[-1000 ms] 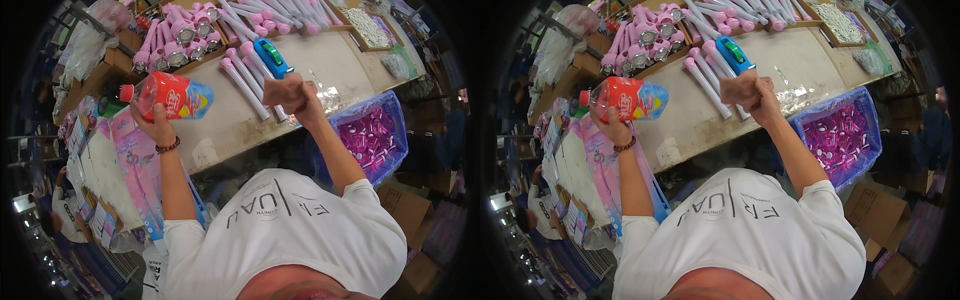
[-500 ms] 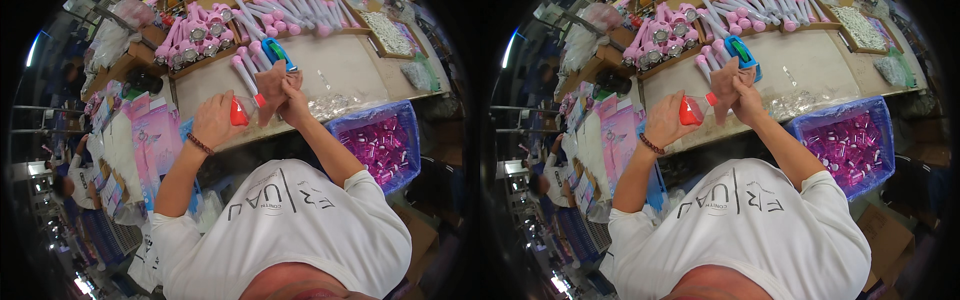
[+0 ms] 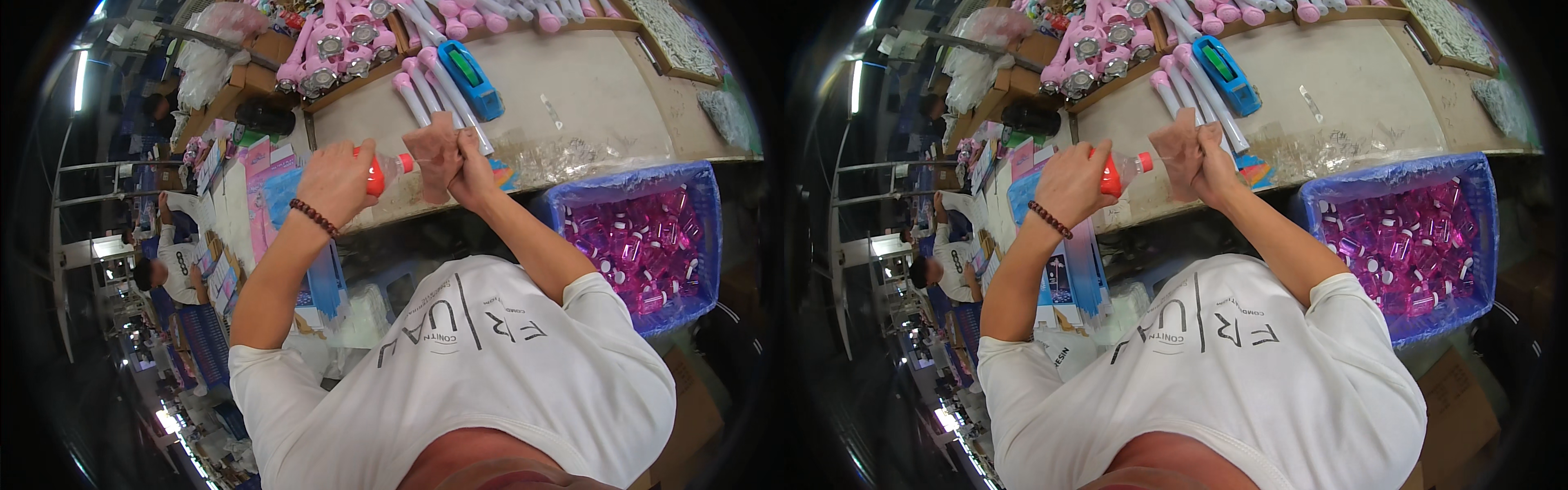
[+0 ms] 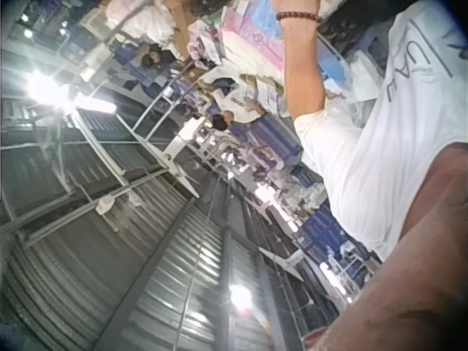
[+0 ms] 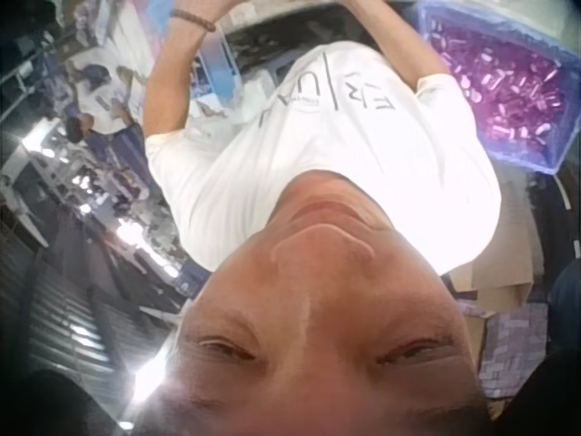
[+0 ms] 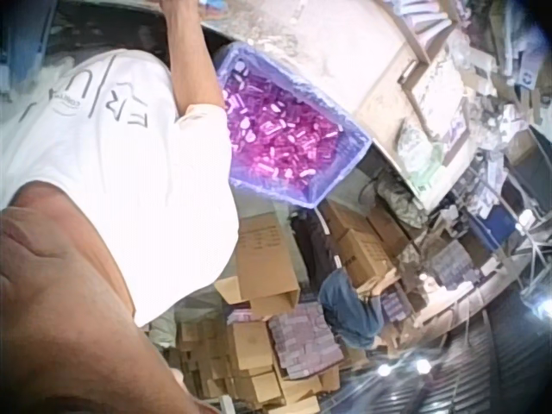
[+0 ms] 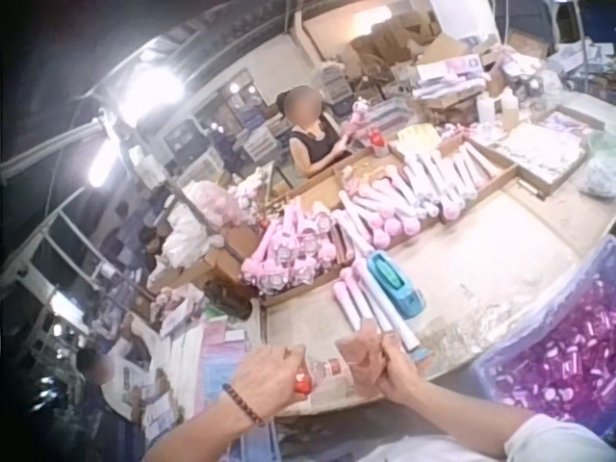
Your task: The person assembles pink and white batons by inserting pink heads into white handles, then wipes each assembled baton with a cloth. The person handles the batons one at a time and places them on the table after wiping.
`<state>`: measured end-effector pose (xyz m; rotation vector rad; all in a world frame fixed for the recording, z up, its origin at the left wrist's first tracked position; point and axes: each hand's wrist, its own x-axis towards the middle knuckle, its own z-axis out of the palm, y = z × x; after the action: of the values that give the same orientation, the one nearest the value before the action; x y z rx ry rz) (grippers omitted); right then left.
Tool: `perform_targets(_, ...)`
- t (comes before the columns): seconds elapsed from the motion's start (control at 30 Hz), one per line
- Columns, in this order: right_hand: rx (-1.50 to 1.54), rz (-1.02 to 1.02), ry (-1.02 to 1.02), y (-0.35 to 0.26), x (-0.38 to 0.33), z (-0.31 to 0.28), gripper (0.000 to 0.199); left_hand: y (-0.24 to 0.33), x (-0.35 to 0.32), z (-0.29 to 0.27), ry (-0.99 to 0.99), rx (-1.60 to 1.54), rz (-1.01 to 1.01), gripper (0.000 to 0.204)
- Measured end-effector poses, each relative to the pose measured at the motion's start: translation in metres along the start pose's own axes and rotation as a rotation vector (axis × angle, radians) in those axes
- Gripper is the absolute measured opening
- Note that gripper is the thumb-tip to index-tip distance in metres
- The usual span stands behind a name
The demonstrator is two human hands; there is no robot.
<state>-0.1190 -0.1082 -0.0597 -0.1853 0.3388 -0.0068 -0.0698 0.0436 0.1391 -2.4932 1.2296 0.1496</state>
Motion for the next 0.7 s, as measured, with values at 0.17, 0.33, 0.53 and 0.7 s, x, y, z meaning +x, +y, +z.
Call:
perform_targets(0.17,0.073,0.03,-0.004,0.003,-0.005,0.001,0.03,-0.002,0.001,-0.003,0.031,0.045,-0.049,0.072)
perform_targets(0.33,0.092,0.1,0.027,0.003,-0.007,0.007,0.036,0.001,-0.006,0.02,-0.04,-0.006,0.0,0.074)
perform_targets(0.53,0.126,0.153,-0.015,-0.002,-0.006,0.013,0.043,-0.067,0.003,0.098,0.392,-0.445,-0.16,0.084)
perform_targets(0.7,0.061,0.021,0.076,-0.019,-0.011,0.004,0.046,-0.134,0.027,0.189,0.54,-0.968,-0.552,0.081)
